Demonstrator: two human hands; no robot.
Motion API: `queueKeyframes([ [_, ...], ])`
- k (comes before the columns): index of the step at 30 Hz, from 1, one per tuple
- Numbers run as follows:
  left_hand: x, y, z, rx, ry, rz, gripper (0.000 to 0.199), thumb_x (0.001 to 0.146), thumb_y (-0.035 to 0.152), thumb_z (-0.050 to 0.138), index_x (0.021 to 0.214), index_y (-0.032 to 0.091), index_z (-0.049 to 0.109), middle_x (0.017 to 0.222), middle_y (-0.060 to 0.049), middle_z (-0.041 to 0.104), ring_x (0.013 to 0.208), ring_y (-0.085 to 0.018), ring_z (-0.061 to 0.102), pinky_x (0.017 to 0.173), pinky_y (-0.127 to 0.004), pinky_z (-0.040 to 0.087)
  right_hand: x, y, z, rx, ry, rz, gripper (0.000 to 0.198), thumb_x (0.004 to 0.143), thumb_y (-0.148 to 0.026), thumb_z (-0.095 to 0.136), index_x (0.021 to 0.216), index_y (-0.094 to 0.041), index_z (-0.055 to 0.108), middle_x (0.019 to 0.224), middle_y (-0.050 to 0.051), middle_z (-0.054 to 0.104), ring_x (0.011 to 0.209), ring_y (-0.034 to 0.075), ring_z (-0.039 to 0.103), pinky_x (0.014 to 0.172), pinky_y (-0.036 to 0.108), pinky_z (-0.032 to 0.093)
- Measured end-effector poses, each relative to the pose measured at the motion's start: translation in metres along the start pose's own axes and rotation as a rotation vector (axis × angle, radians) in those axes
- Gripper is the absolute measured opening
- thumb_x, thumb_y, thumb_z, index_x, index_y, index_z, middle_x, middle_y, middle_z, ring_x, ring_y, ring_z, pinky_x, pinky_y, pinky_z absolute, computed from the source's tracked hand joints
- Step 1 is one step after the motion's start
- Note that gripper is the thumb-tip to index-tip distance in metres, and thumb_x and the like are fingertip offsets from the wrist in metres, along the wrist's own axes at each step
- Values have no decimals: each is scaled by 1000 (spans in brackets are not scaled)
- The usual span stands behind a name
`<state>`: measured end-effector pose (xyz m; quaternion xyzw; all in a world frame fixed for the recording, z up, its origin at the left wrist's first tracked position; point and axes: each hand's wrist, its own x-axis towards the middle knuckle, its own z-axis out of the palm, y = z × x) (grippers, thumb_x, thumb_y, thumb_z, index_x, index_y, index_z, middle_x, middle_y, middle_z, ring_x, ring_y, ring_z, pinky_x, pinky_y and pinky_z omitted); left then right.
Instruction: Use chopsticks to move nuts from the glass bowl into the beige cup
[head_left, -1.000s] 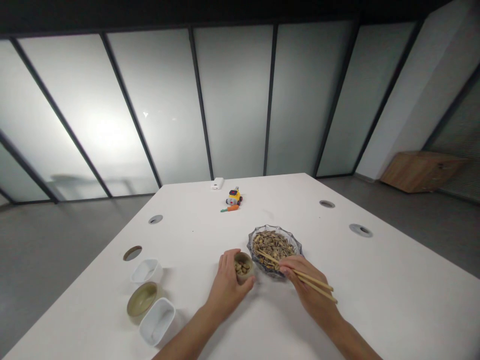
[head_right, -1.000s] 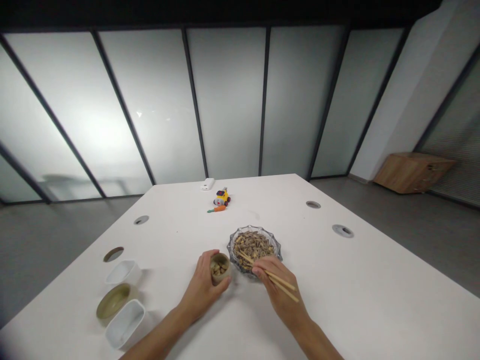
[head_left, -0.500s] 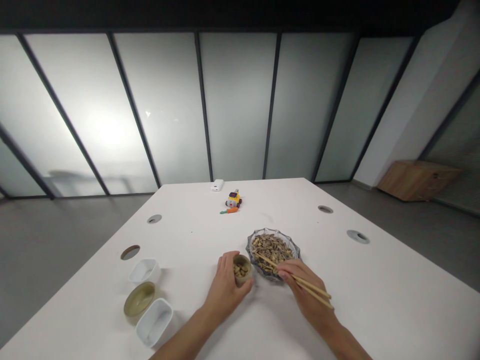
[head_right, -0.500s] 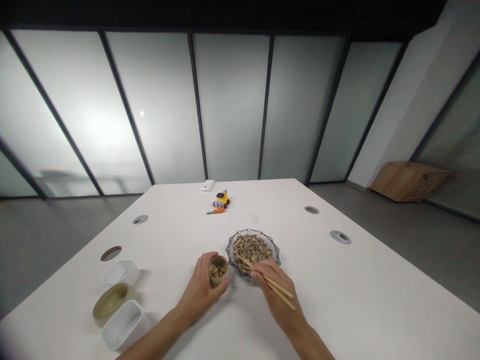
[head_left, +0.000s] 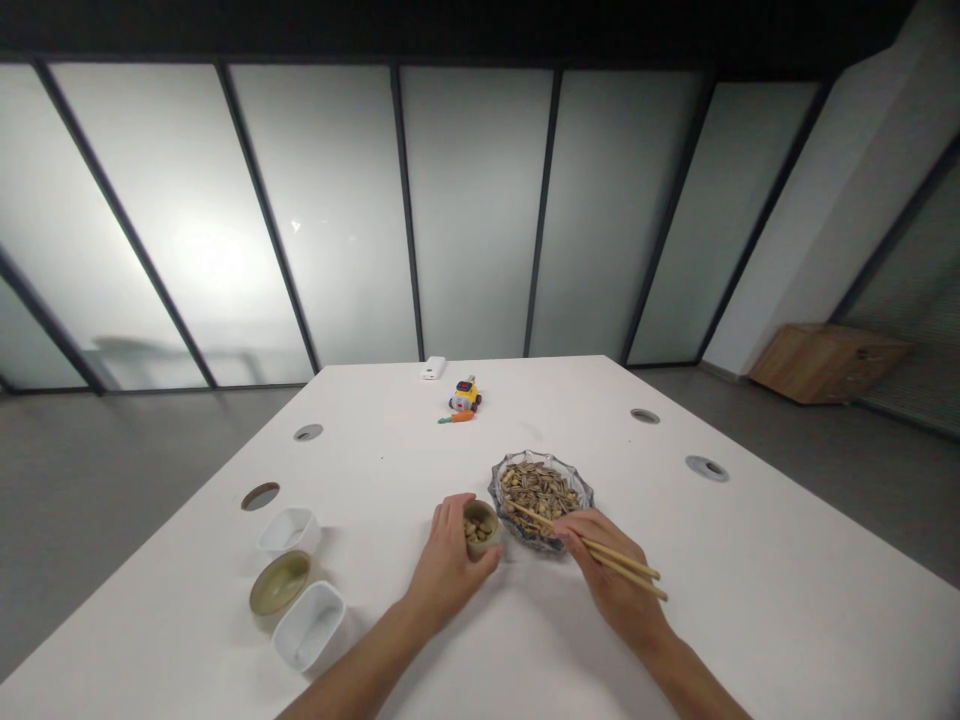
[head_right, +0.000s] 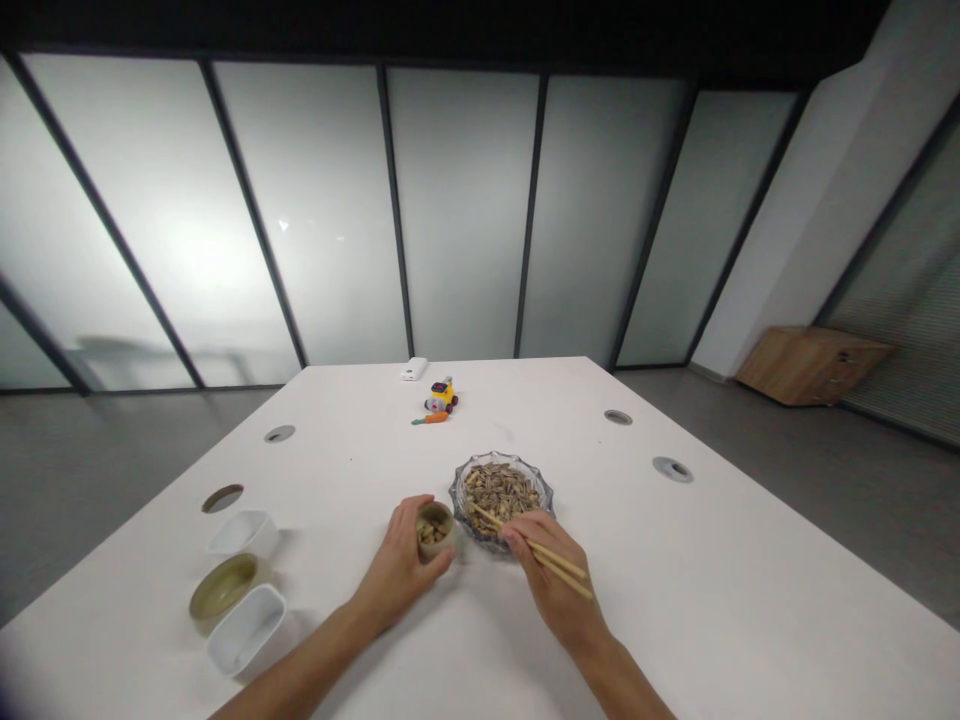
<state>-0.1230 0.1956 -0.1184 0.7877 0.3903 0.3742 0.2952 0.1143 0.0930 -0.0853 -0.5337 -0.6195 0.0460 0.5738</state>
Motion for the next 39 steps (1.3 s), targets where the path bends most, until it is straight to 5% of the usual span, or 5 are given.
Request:
queueKeyframes([
  [39, -1, -6, 3, -4, 19, 42, 62, 83, 27, 79, 142, 25, 60, 138, -13, 69, 130, -32, 66, 119, -53, 56, -4, -2, 0, 30, -5, 37, 46, 110, -62, 65, 90, -26, 86, 91, 7, 83, 83, 24, 80, 77, 33, 68],
])
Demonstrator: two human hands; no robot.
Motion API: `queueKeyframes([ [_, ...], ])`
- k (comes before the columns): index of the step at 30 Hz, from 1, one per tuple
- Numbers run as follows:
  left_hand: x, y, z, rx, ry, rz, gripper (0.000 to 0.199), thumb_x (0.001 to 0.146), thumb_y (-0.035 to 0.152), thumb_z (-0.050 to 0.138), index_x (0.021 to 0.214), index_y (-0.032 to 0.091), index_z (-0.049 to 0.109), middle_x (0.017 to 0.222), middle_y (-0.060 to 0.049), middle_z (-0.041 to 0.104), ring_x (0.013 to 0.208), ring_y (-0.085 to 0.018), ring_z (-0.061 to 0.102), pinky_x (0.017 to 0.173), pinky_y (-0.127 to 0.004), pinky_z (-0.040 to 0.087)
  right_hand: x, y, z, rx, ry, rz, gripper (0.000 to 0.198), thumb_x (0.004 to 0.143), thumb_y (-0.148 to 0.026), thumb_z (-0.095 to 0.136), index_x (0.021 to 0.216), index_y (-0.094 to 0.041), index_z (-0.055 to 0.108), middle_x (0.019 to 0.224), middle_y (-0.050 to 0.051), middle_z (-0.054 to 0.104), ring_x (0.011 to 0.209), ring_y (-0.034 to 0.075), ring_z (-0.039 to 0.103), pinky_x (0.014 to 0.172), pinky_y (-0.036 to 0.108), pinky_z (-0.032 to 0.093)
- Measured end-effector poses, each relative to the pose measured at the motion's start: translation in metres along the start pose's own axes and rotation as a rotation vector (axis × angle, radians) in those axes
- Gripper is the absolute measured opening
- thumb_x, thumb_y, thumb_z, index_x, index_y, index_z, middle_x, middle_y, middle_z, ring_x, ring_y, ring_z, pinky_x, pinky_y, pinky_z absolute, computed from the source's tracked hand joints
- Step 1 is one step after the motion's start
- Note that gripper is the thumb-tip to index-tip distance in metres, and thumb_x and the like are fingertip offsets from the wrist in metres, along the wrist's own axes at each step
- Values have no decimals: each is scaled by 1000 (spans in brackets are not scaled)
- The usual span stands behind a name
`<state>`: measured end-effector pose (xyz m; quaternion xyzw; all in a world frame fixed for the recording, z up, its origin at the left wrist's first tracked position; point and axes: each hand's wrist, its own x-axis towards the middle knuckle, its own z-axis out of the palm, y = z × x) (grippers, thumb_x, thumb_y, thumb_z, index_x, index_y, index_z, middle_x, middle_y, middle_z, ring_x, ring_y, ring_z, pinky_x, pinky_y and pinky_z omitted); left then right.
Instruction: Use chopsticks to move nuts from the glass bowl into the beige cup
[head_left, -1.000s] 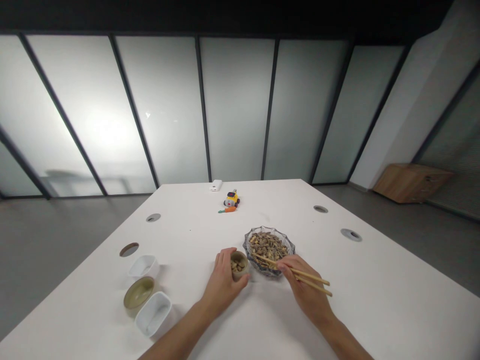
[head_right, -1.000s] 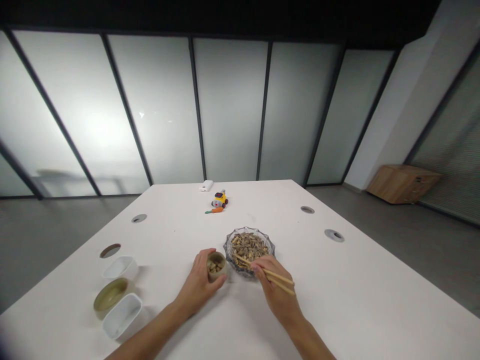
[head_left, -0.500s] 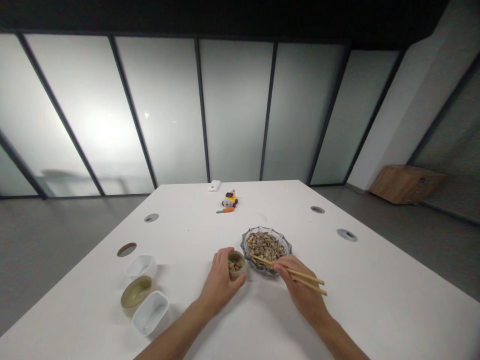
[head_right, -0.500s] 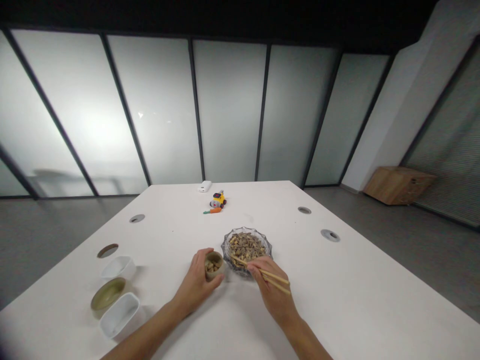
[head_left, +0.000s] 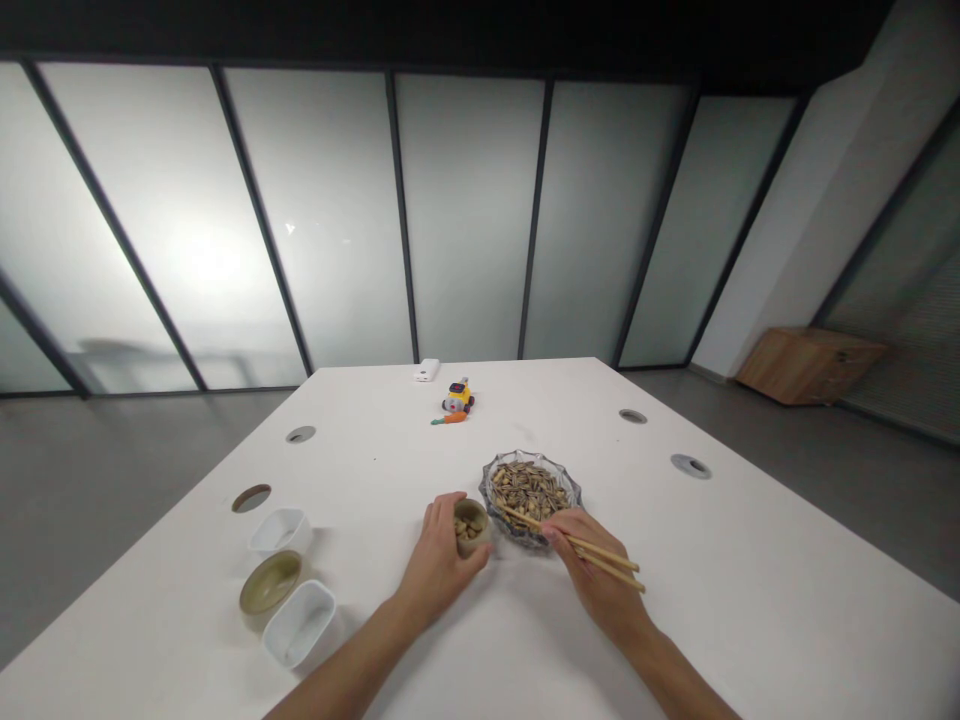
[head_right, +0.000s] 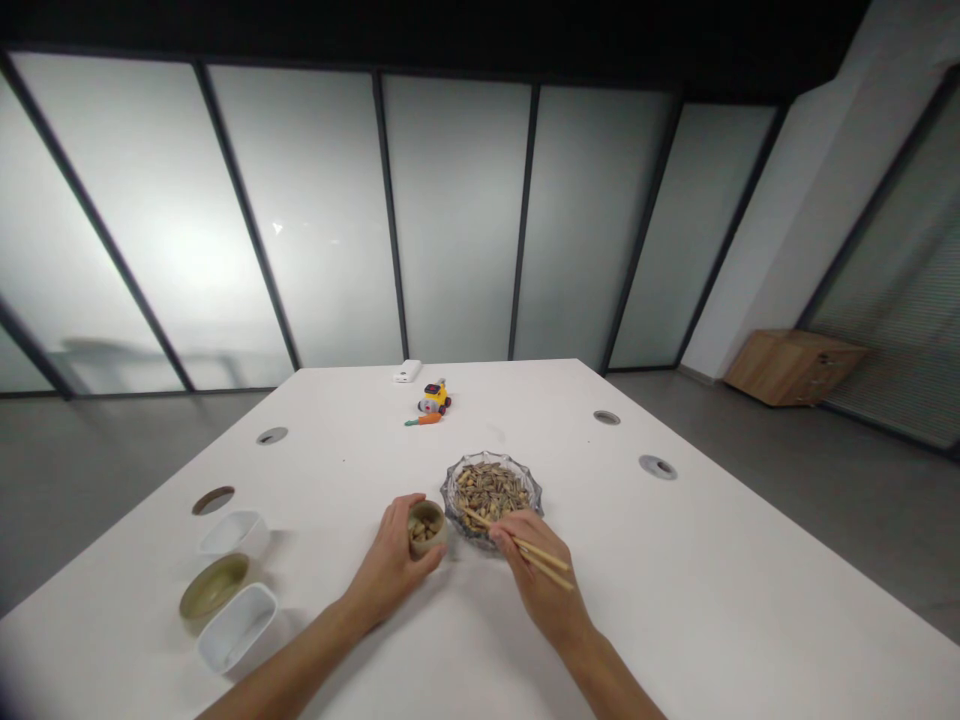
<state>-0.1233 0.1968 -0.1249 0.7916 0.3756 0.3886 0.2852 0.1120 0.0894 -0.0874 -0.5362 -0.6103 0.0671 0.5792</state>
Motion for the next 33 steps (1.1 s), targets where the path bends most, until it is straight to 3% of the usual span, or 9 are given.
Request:
queueKeyframes([
  [12, 0, 2, -1, -6, -1, -12, 63, 82, 26, 80, 142, 24, 60, 138, -13, 69, 131, -33, 67, 120, -53, 55, 0, -1, -3, 8, -39, 21, 46, 111, -61, 64, 90, -26, 86, 94, 8, 83, 86, 24, 80, 81, 35, 68],
  [20, 0, 3, -1, -4, -13, -29, 64, 82, 26, 80, 143, 23, 60, 140, -15, 69, 133, -34, 66, 121, -55, 54, 1, 0, -4, -41, 33, -15, 45, 111, -61, 65, 90, -27, 86, 91, 7, 83, 83, 24, 80, 78, 35, 69],
  [26, 0, 3, -2, -8, -9, -25, 64, 82, 25, 80, 142, 24, 60, 139, -14, 69, 132, -34, 66, 121, -54, 55, 0, -14, -7, -50, 114, -30, 42, 112, -58, 64, 93, -28, 87, 92, 8, 85, 85, 26, 82, 78, 37, 69],
  [33, -1, 3, 0, -16, 4, -17, 63, 82, 22, 79, 142, 24, 60, 138, -13, 69, 133, -33, 66, 122, -54, 54, -1, -28, -7, 5, 58, -26, 44, 110, -61, 65, 93, -29, 89, 90, 9, 85, 83, 27, 82, 75, 38, 70],
])
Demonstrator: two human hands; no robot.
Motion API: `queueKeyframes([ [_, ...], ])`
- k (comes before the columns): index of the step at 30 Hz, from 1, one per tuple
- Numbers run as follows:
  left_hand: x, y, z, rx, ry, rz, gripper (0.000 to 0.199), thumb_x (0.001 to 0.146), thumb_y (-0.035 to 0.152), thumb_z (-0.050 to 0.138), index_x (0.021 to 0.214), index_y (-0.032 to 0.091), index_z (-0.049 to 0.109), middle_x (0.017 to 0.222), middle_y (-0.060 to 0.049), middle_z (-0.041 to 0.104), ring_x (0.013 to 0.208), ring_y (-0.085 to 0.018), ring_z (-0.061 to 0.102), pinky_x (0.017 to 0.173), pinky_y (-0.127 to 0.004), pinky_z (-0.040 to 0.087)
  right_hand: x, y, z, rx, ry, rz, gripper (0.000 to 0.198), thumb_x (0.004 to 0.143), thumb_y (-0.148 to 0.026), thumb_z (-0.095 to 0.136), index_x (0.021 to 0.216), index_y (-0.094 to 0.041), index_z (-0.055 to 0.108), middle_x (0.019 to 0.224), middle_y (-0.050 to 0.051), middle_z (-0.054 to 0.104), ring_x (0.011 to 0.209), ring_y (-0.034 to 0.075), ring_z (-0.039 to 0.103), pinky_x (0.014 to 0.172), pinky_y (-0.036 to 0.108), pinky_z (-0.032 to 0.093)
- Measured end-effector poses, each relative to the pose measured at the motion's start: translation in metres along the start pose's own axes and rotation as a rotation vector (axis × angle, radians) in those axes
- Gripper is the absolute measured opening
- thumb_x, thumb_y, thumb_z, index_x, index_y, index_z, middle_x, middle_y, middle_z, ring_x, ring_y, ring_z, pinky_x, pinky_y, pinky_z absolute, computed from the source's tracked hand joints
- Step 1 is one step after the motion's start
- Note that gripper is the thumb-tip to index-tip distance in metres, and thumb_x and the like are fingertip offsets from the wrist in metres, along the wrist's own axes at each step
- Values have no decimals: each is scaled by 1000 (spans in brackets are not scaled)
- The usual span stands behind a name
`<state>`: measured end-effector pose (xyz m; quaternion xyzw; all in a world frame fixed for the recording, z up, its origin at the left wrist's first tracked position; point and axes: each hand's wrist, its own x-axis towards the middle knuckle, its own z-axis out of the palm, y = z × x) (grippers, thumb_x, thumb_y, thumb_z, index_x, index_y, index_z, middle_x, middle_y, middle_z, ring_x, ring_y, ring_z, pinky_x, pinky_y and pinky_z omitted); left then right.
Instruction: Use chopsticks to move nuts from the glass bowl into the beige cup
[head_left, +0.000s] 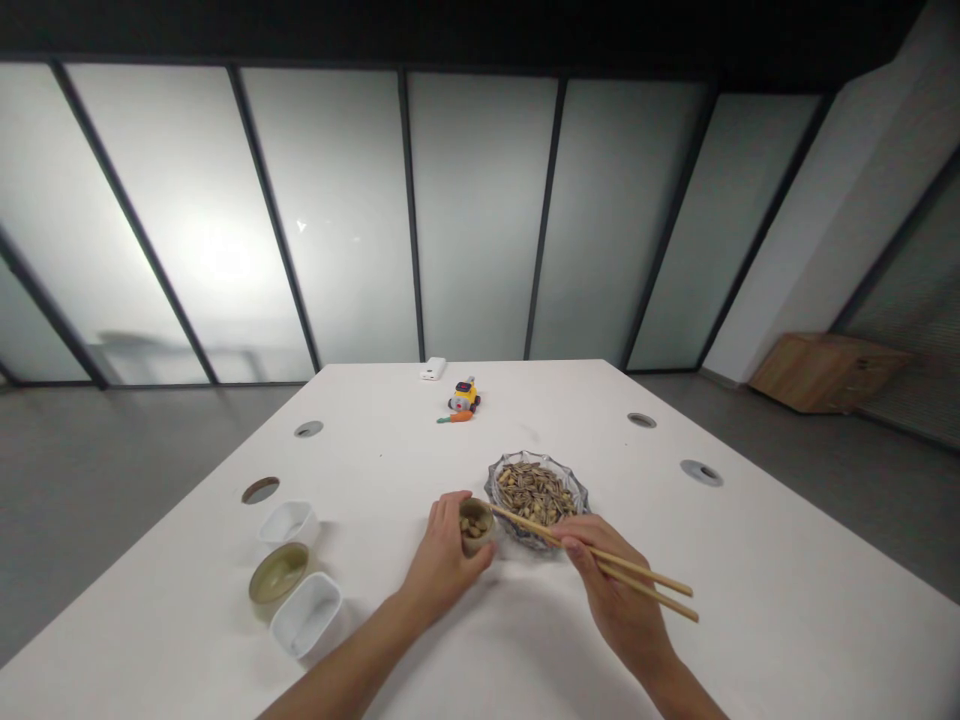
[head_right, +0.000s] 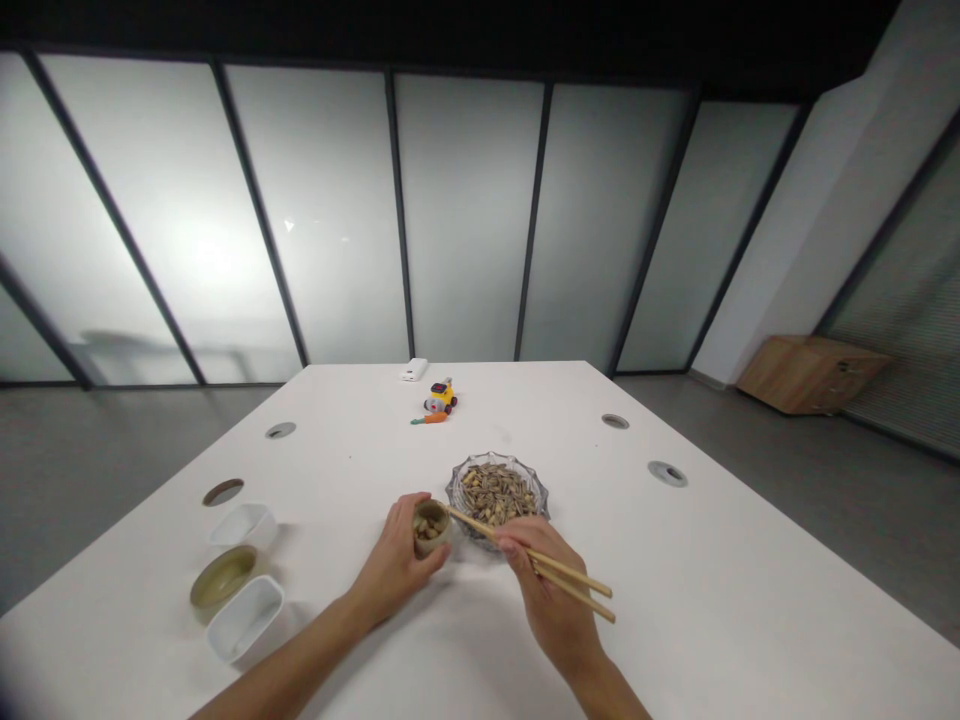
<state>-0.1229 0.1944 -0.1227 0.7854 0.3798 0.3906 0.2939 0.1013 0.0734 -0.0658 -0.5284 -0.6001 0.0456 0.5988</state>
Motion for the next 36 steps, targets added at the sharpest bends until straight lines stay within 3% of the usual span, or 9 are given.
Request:
queueKeyframes([
  [5, 1, -1, 0, 4, -5, 1, 63, 82, 25, 80, 142, 24, 61, 138, -13, 69, 131, -33, 67, 120, -53, 55, 5, 13, -5, -53, 72, 28, 46, 110, -63, 64, 91, -27, 87, 88, 9, 83, 81, 26, 80, 73, 37, 68],
  [16, 0, 0, -2, -3, -15, 1, 62, 82, 24, 80, 141, 24, 61, 137, -13, 69, 131, -33, 66, 120, -53, 54, 27, 30, 8, -1, -48, 50, 54, 106, -73, 65, 88, -26, 84, 88, 9, 81, 83, 27, 78, 80, 41, 67],
  [25, 1, 3, -4, 1, -39, -20, 63, 83, 25, 81, 142, 23, 60, 138, -15, 68, 132, -34, 65, 120, -54, 54, 15, 47, 16, 14, -67, 39, 47, 108, -65, 67, 94, -26, 87, 96, 9, 84, 90, 27, 80, 84, 40, 68],
  [36, 0, 1, -3, 8, -25, -14, 61, 84, 27, 82, 141, 24, 60, 140, -14, 68, 134, -34, 65, 121, -53, 54, 11, 38, 13, 23, -51, 44, 47, 108, -65, 68, 90, -25, 85, 91, 8, 82, 85, 26, 78, 82, 39, 68],
])
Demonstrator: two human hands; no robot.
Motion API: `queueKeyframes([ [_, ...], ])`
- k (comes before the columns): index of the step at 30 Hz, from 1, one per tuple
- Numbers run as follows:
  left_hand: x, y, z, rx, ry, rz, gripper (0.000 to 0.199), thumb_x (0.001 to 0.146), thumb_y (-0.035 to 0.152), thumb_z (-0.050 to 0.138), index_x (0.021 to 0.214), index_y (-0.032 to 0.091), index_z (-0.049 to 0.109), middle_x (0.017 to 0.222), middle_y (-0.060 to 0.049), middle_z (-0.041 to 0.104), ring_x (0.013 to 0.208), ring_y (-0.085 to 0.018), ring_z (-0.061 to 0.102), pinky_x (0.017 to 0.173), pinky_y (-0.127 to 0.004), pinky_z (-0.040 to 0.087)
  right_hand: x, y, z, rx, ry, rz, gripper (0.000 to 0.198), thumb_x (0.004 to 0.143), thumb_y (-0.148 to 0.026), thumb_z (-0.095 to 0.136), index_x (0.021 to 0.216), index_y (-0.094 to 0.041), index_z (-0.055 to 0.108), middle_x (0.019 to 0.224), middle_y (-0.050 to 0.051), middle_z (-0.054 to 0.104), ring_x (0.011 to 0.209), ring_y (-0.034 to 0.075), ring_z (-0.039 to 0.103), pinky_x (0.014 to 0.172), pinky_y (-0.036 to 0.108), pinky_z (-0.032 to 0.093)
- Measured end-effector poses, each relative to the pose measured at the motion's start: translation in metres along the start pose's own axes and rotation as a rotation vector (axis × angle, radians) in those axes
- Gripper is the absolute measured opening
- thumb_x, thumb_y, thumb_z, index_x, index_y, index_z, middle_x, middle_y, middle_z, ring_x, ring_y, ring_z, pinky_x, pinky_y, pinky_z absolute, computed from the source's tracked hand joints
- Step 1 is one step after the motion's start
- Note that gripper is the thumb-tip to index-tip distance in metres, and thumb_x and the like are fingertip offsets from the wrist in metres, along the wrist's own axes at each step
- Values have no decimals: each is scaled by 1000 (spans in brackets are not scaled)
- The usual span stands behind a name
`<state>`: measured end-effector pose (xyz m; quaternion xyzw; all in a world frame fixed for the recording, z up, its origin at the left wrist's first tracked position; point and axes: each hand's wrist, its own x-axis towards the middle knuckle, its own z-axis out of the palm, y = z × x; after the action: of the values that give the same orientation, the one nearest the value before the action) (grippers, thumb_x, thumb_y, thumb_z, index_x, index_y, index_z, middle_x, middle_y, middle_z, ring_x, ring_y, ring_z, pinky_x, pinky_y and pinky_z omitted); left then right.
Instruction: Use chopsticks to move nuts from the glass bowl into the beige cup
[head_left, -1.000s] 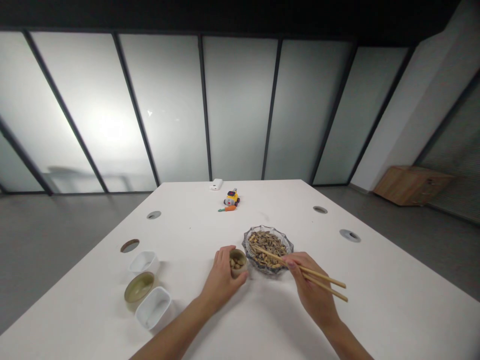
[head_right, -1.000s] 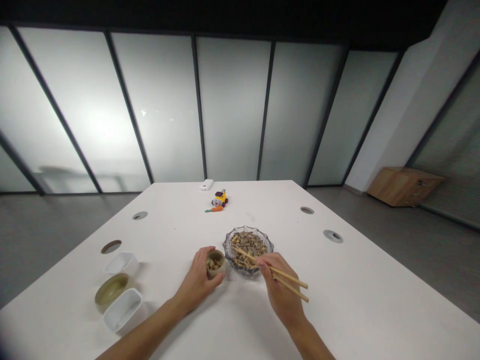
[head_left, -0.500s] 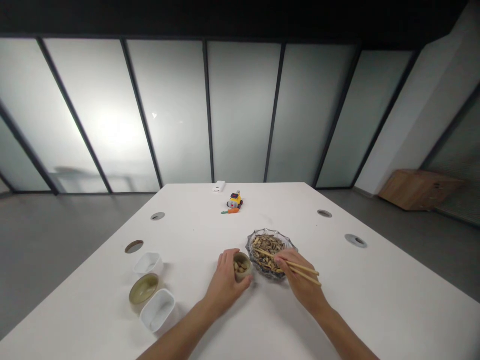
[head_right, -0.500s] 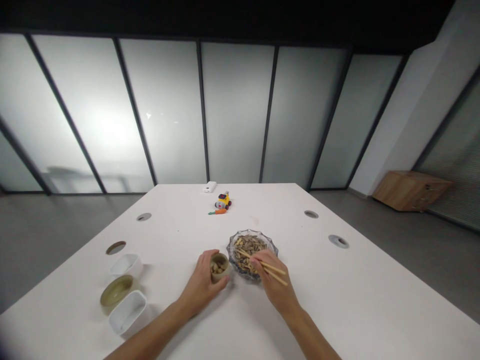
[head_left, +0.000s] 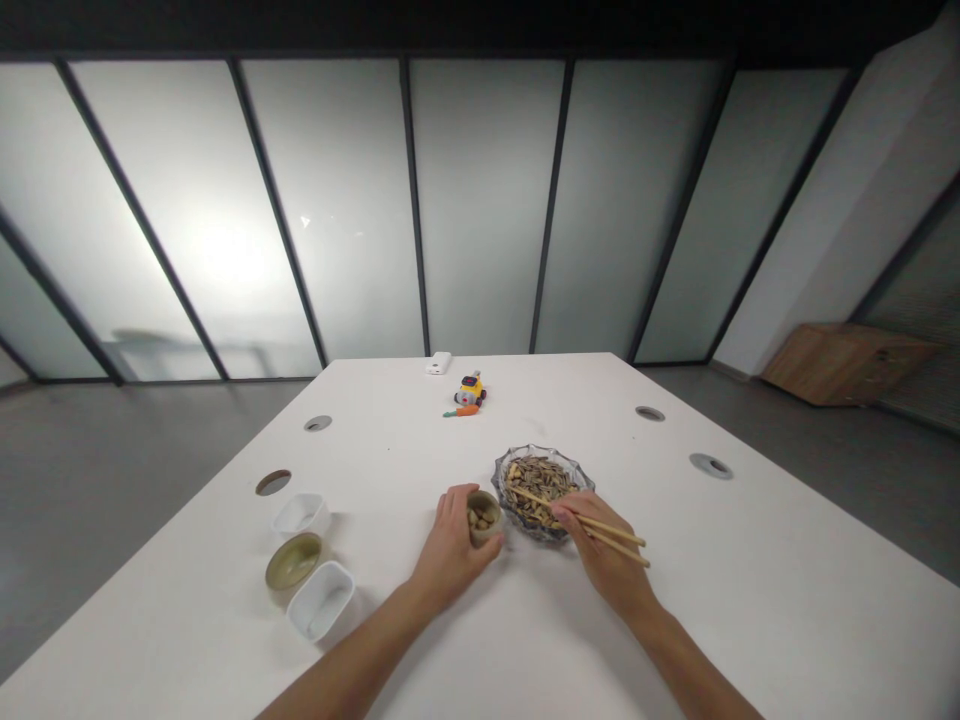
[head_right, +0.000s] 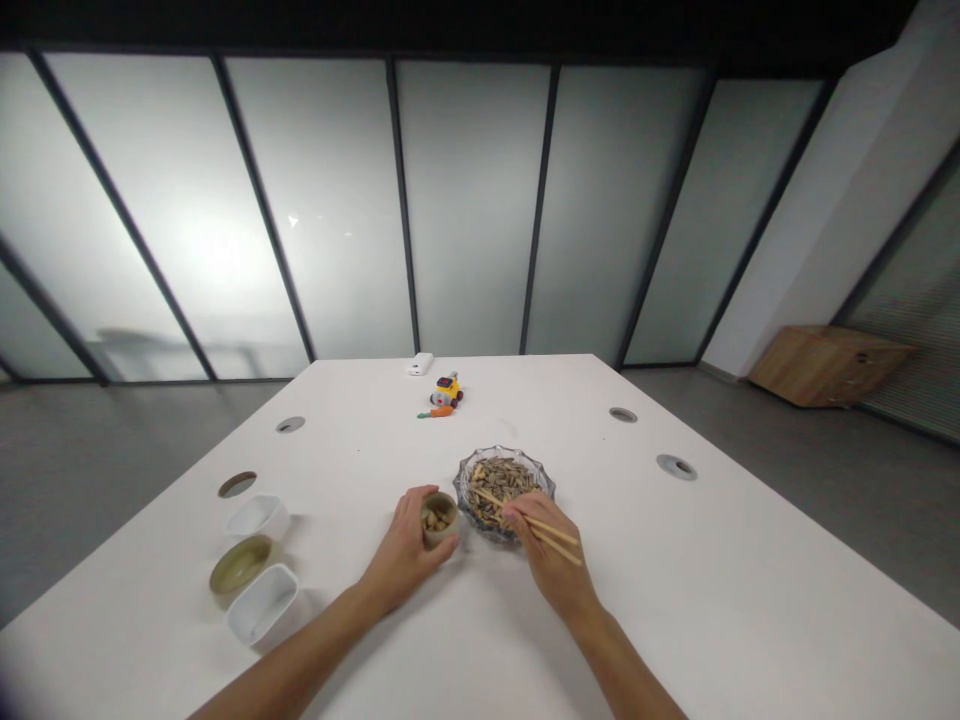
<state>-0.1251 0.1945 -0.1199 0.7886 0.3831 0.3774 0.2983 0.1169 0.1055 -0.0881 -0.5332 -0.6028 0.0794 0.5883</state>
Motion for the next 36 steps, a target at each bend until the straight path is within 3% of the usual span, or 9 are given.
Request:
queueKeyframes([
  [15, 1, 1, 1, 11, -7, -5, 61, 83, 24, 80, 141, 22, 59, 139, -15, 67, 134, -34, 64, 122, -56, 53, 2, 2, -13, -132, 147, -100, 42, 112, -58, 64, 92, -27, 85, 89, 7, 83, 81, 25, 79, 76, 37, 67],
  [29, 1, -3, 4, 8, 4, 1, 63, 82, 25, 81, 141, 22, 60, 140, -14, 67, 135, -33, 64, 121, -54, 53, -6, 10, 3, 2, -33, -111, 30, 112, -46, 69, 99, -26, 87, 100, 8, 84, 90, 24, 81, 83, 36, 68],
  [36, 1, -4, 3, 16, -3, 18, 63, 83, 26, 81, 143, 23, 59, 140, -14, 67, 134, -33, 64, 121, -54, 54, -5, 8, -1, 11, -35, -95, 31, 112, -47, 69, 99, -27, 88, 99, 7, 83, 90, 23, 81, 83, 33, 68],
])
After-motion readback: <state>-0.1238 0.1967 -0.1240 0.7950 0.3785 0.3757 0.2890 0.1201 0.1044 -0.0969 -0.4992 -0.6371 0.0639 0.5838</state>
